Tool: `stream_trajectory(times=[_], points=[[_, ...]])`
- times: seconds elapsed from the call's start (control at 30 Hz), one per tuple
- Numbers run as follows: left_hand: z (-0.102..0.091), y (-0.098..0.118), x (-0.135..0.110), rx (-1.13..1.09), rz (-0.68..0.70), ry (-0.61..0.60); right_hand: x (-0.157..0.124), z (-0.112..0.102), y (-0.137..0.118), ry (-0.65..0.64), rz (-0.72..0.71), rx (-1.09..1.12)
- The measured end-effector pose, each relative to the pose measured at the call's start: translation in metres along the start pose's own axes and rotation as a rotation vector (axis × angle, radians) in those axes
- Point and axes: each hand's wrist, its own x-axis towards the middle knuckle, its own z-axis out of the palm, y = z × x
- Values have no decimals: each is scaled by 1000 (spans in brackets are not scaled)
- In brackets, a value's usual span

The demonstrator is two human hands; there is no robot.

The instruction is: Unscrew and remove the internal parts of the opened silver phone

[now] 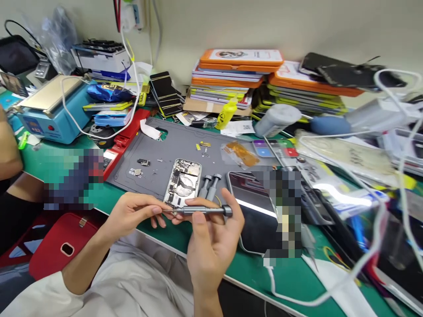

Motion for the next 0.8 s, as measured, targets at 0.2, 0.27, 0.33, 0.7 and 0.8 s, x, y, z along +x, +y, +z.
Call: stream_trajectory(times=[0.2,0.27,0.33,0.7,0.8], points=[[-1,1,-3,89,53,-32,4,-6,-2,-57,78,62],[-1,-1,-4,105,72,-26,5,-7,-2,-67,90,60],[-1,-2,-3,100,92,27,6,-8,-3,-56,91,60],[-2,1,1,131,148,18,6,-6,2,-60,97,20],[-1,1,0,128,175,34,6,-7,2,-64,98,8]])
